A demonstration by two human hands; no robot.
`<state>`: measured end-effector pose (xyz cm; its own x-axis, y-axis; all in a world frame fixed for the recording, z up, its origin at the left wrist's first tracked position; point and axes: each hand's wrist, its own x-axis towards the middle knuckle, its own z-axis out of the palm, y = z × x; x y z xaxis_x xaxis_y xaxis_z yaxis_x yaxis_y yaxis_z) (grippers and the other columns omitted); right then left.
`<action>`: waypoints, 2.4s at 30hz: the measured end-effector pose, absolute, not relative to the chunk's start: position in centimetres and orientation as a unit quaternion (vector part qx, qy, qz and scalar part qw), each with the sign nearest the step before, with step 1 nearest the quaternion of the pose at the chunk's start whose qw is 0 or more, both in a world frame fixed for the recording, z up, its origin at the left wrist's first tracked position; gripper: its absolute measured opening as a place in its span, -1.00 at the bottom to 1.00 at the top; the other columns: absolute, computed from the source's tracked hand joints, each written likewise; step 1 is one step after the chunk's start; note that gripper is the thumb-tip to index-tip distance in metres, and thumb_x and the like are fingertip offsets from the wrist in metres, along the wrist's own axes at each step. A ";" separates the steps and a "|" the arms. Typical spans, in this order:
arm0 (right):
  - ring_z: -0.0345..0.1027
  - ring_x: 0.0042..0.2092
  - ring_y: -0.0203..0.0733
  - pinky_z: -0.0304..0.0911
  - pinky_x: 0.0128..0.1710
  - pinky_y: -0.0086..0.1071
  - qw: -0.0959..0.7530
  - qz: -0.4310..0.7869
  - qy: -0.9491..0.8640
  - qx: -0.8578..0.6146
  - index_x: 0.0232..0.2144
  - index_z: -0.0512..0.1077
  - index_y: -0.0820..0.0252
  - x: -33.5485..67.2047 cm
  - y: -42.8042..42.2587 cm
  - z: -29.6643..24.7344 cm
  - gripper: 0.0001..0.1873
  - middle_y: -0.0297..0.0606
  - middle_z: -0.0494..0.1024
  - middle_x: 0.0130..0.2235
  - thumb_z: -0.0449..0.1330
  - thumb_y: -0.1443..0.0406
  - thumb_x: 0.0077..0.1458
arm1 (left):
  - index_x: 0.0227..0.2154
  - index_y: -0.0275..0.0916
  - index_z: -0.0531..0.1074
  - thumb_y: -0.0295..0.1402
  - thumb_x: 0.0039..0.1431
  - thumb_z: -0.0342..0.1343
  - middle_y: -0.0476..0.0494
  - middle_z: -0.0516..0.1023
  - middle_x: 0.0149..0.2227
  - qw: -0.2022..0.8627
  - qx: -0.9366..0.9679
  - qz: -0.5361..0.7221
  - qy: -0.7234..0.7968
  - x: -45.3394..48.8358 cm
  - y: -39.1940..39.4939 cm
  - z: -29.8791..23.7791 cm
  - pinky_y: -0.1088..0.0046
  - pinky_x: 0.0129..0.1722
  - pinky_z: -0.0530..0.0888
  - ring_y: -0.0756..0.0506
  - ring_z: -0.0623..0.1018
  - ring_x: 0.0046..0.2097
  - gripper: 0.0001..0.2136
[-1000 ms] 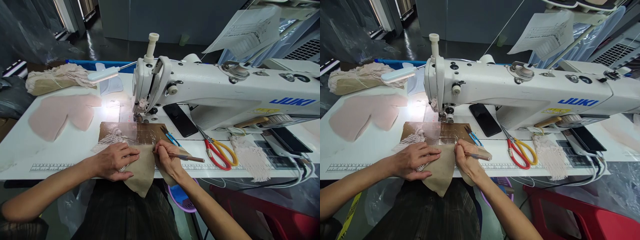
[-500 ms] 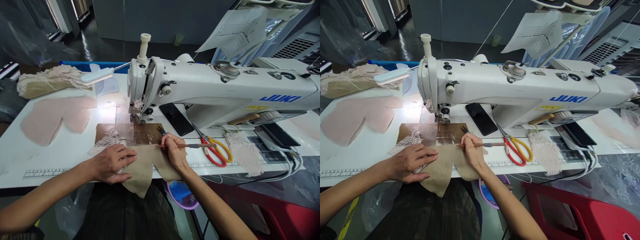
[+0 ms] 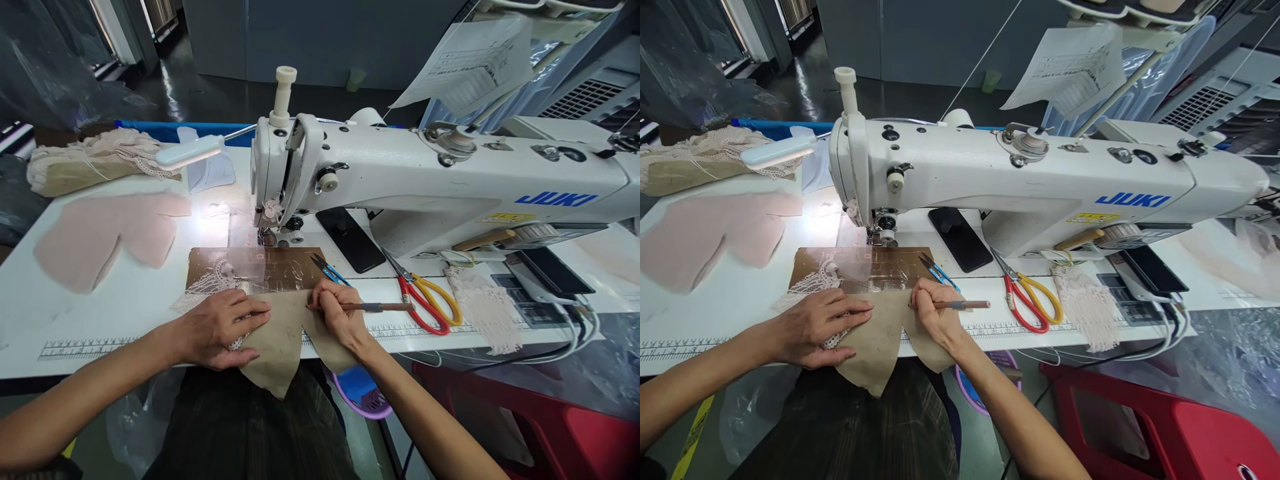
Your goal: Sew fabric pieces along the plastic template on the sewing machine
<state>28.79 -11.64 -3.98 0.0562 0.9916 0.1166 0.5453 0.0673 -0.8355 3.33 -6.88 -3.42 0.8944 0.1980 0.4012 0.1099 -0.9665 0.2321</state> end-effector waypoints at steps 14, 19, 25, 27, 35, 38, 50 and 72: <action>0.18 -0.56 -0.27 0.05 -0.51 -0.37 0.373 0.274 -0.675 -0.575 -0.67 0.25 0.10 28.4 -11.8 -3.2 -0.75 -0.38 0.32 -0.63 -0.06 0.31 0.00 | 0.04 -0.37 0.38 -0.26 0.17 0.14 -0.41 0.52 0.00 0.101 0.971 0.201 0.082 3.3 -6.9 -3.1 0.19 -0.23 0.51 -0.22 0.50 -0.17 -0.59; 0.10 -0.59 -0.26 -0.01 -0.56 -0.36 0.452 0.262 -0.581 -0.624 -0.73 0.20 0.09 28.6 -12.0 -4.1 -0.74 -0.37 0.27 -0.68 0.01 0.26 -0.06 | 0.03 -0.40 0.39 -0.27 0.18 0.14 -0.41 0.53 -0.02 0.100 0.970 0.210 0.077 3.4 -6.9 -3.1 0.19 -0.24 0.51 -0.22 0.50 -0.18 -0.59; 0.09 -0.61 -0.29 0.00 -0.62 -0.42 0.534 0.266 -0.470 -0.651 -0.51 0.31 0.11 30.0 -11.2 -4.0 -0.78 -0.41 0.32 -0.62 -0.06 0.22 0.08 | 0.03 -0.41 0.38 -0.29 0.18 0.12 -0.42 0.53 -0.02 0.096 0.971 0.207 0.072 3.3 -6.9 -2.9 0.18 -0.22 0.51 -0.23 0.50 -0.16 -0.60; 0.09 -0.61 -0.31 0.00 -0.63 -0.43 0.528 0.316 -0.461 -0.639 -0.44 0.36 0.13 30.5 -11.1 -3.7 -0.74 -0.40 0.36 -0.58 -0.01 0.14 0.14 | 0.03 -0.41 0.38 -0.30 0.18 0.12 -0.42 0.53 -0.02 0.092 0.972 0.204 0.074 3.3 -6.9 -2.8 0.19 -0.23 0.51 -0.22 0.50 -0.17 -0.61; 0.13 -0.56 -0.29 0.03 -0.57 -0.42 0.469 0.268 -0.574 -0.616 -0.52 0.40 0.15 30.6 -12.3 -4.1 -0.74 -0.39 0.32 -0.61 0.02 0.20 0.10 | 0.00 -0.42 0.40 -0.27 0.22 0.10 -0.40 0.54 -0.04 0.083 0.969 0.219 0.071 3.5 -7.0 -3.0 0.20 -0.26 0.51 -0.21 0.49 -0.20 -0.64; 0.15 -0.56 -0.29 0.07 -0.54 -0.41 0.453 0.262 -0.601 -0.604 -0.56 0.33 0.13 30.6 -12.3 -4.1 -0.78 -0.40 0.31 -0.62 -0.05 0.29 0.04 | -0.01 -0.41 0.41 -0.28 0.22 0.09 -0.39 0.54 -0.04 0.087 0.969 0.220 0.075 3.5 -7.1 -3.0 0.21 -0.24 0.50 -0.21 0.49 -0.19 -0.64; 0.18 -0.54 -0.26 0.09 -0.47 -0.38 0.425 0.239 -0.649 -0.584 -0.61 0.28 0.10 30.6 -12.1 -3.9 -0.79 -0.41 0.30 -0.61 -0.05 0.33 0.01 | -0.01 -0.41 0.42 -0.29 0.20 0.12 -0.38 0.54 -0.04 0.098 0.967 0.218 0.082 3.5 -7.1 -2.9 0.23 -0.25 0.49 -0.20 0.48 -0.20 -0.64; 0.13 -0.57 -0.29 0.05 -0.53 -0.40 0.475 0.230 -0.580 -0.620 -0.63 0.29 0.11 30.5 -12.5 -3.8 -0.78 -0.44 0.24 -0.65 -0.04 0.31 0.00 | -0.07 -0.38 0.45 -0.27 0.21 0.11 -0.35 0.56 -0.11 0.100 0.967 0.222 0.073 3.5 -6.8 -2.8 0.27 -0.31 0.48 -0.18 0.50 -0.24 -0.69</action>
<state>30.54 -12.47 -3.84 0.2207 0.9383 0.2664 0.5014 0.1251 -0.8561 3.53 -6.84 -2.83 0.8908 0.1851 0.4151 0.0965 -0.9695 0.2252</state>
